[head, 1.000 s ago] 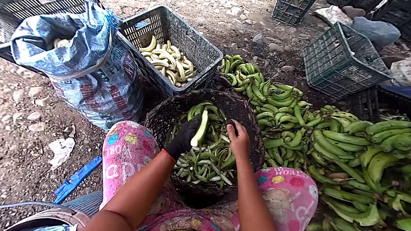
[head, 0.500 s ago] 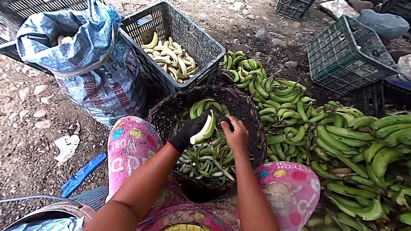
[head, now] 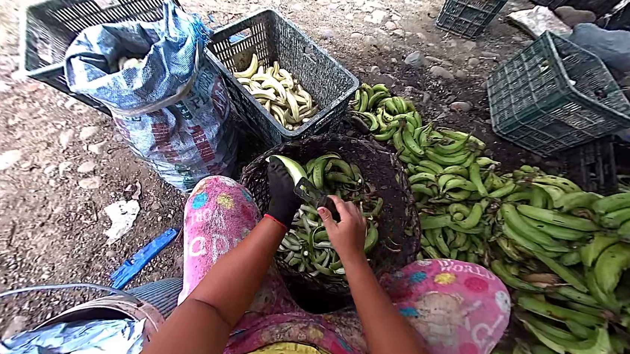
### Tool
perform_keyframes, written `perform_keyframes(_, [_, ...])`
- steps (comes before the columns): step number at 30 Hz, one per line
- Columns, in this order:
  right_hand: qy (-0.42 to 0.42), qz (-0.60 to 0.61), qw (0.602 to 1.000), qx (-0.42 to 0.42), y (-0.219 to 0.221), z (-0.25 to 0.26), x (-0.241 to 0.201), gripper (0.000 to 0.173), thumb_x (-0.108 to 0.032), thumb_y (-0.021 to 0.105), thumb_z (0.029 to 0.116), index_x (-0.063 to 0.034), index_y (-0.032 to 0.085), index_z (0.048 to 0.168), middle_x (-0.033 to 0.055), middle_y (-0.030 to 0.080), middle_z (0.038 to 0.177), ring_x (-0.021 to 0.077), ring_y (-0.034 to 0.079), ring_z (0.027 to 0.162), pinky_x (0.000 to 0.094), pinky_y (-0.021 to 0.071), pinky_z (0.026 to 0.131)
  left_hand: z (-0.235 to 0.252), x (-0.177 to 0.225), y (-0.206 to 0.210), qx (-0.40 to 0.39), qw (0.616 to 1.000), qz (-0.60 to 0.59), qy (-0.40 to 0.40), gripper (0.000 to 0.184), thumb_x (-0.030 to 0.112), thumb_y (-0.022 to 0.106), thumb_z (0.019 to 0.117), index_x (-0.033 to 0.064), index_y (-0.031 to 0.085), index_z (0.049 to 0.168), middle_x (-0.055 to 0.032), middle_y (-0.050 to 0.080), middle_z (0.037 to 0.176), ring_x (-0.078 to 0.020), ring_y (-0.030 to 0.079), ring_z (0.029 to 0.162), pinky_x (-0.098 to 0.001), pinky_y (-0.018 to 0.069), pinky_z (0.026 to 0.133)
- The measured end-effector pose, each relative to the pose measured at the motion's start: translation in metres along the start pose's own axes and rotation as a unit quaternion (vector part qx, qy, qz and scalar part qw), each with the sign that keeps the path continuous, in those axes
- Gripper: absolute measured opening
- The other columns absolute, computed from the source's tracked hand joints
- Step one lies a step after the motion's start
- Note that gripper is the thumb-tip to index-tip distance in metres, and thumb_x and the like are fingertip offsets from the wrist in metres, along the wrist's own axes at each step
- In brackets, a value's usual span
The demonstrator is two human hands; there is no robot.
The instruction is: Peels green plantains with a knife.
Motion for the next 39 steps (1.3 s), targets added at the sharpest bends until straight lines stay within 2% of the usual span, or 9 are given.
perform_keyframes(3, [-0.017, -0.012, 0.999, 0.025, -0.001, 0.001, -0.002, 0.060, -0.063, 0.051, 0.0983, -0.0163, 0.072, 0.130, 0.0175, 0.072, 0.108, 0.0379, 0.068, 0.103, 0.0606, 0.0508, 0.091, -0.002, 0.005, -0.009, -0.044, 0.993, 0.104, 0.031, 0.059, 0.047, 0.025, 0.1104, 0.0061, 0.038, 0.152, -0.0201, 0.055, 0.140, -0.0285, 0.056, 0.127, -0.0529, 0.0458, 0.105])
perform_keyframes(5, [0.001, 0.007, 0.999, 0.049, -0.012, 0.014, 0.006, 0.059, -0.057, 0.043, 0.1037, -0.0132, 0.070, 0.133, 0.0185, 0.073, 0.109, 0.0381, 0.070, 0.104, 0.0624, 0.0504, 0.091, -0.008, 0.001, -0.006, -0.145, 0.988, 0.056, -0.006, 0.049, 0.047, 0.030, 0.1097, 0.0153, 0.051, 0.141, -0.0081, 0.065, 0.114, -0.0167, 0.063, 0.099, -0.0431, 0.0546, 0.086])
perform_keyframes(8, [0.054, 0.025, 0.998, 0.021, -0.038, 0.038, 0.030, 0.056, -0.051, 0.042, 0.1074, -0.0112, 0.064, 0.139, 0.0187, 0.072, 0.121, 0.0381, 0.068, 0.115, 0.0655, 0.0448, 0.102, -0.019, -0.011, 0.019, -0.321, 0.930, -0.097, -0.148, 0.034, 0.042, 0.034, 0.1110, 0.0175, 0.053, 0.125, 0.0018, 0.052, 0.069, -0.0103, 0.050, 0.055, -0.0272, 0.0486, 0.054])
perform_keyframes(13, [0.073, 0.015, 0.997, -0.026, -0.028, 0.030, 0.035, 0.057, -0.056, 0.050, 0.1031, -0.0158, 0.064, 0.141, 0.0149, 0.070, 0.128, 0.0344, 0.064, 0.124, 0.0631, 0.0422, 0.107, -0.019, -0.023, 0.029, -0.361, 0.915, -0.108, -0.144, 0.039, 0.031, 0.050, 0.1072, 0.0105, 0.053, 0.140, -0.0110, 0.069, 0.111, -0.0200, 0.069, 0.095, -0.0396, 0.0587, 0.086])
perform_keyframes(19, [-0.101, 0.095, 0.985, 0.102, -0.045, 0.028, 0.022, 0.063, -0.062, 0.048, 0.1011, -0.0116, 0.069, 0.133, 0.0134, 0.073, 0.108, 0.0309, 0.068, 0.105, 0.0631, 0.0450, 0.098, -0.020, 0.009, 0.013, -0.424, 0.892, -0.156, 0.022, 0.043, 0.040, 0.047, 0.1057, 0.0141, 0.055, 0.139, -0.0081, 0.069, 0.113, -0.0177, 0.068, 0.097, -0.0391, 0.0576, 0.087])
perform_keyframes(22, [-0.170, 0.102, 0.975, 0.102, -0.058, 0.027, 0.022, 0.069, -0.070, 0.042, 0.0994, -0.0155, 0.070, 0.131, 0.0089, 0.072, 0.103, 0.0246, 0.067, 0.100, 0.0582, 0.0445, 0.097, -0.018, 0.027, 0.009, -0.437, 0.864, -0.251, 0.017, 0.065, 0.071, 0.037, 0.0996, 0.0219, 0.056, 0.138, -0.0036, 0.068, 0.119, -0.0149, 0.067, 0.100, -0.0344, 0.0585, 0.080])
perform_keyframes(28, [-0.025, 0.030, 0.999, 0.002, -0.028, 0.016, 0.025, 0.061, -0.062, 0.048, 0.1003, -0.0174, 0.069, 0.136, 0.0155, 0.073, 0.114, 0.0355, 0.067, 0.110, 0.0640, 0.0457, 0.098, -0.012, 0.020, 0.011, -0.189, 0.965, -0.180, 0.005, 0.052, 0.055, 0.034, 0.1078, 0.0210, 0.041, 0.146, -0.0044, 0.066, 0.120, -0.0154, 0.068, 0.098, -0.0386, 0.0595, 0.082])
perform_keyframes(32, [-0.055, 0.015, 0.997, 0.050, -0.010, 0.007, 0.003, 0.062, -0.065, 0.046, 0.0992, -0.0173, 0.073, 0.129, 0.0131, 0.073, 0.101, 0.0335, 0.069, 0.097, 0.0584, 0.0514, 0.088, -0.009, 0.014, 0.009, -0.125, 0.986, -0.106, 0.018, 0.065, 0.056, 0.030, 0.1079, 0.0162, 0.022, 0.159, -0.0115, 0.058, 0.132, -0.0208, 0.063, 0.111, -0.0460, 0.0558, 0.093])
perform_keyframes(39, [-0.026, -0.013, 0.997, 0.073, -0.022, 0.024, 0.023, 0.057, -0.060, 0.048, 0.1013, -0.0201, 0.067, 0.137, 0.0180, 0.070, 0.110, 0.0391, 0.066, 0.105, 0.0655, 0.0448, 0.093, -0.016, 0.010, -0.001, -0.322, 0.946, 0.013, 0.025, 0.056, 0.058, 0.027, 0.1075, 0.0220, 0.054, 0.140, -0.0060, 0.067, 0.112, -0.0148, 0.066, 0.093, -0.0408, 0.0576, 0.082])
Point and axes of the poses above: each hand's wrist, its own z-axis towards the middle knuckle, its own y-axis out of the palm, x = y × z, the point moved 2 cm from there along z, towards the middle knuckle
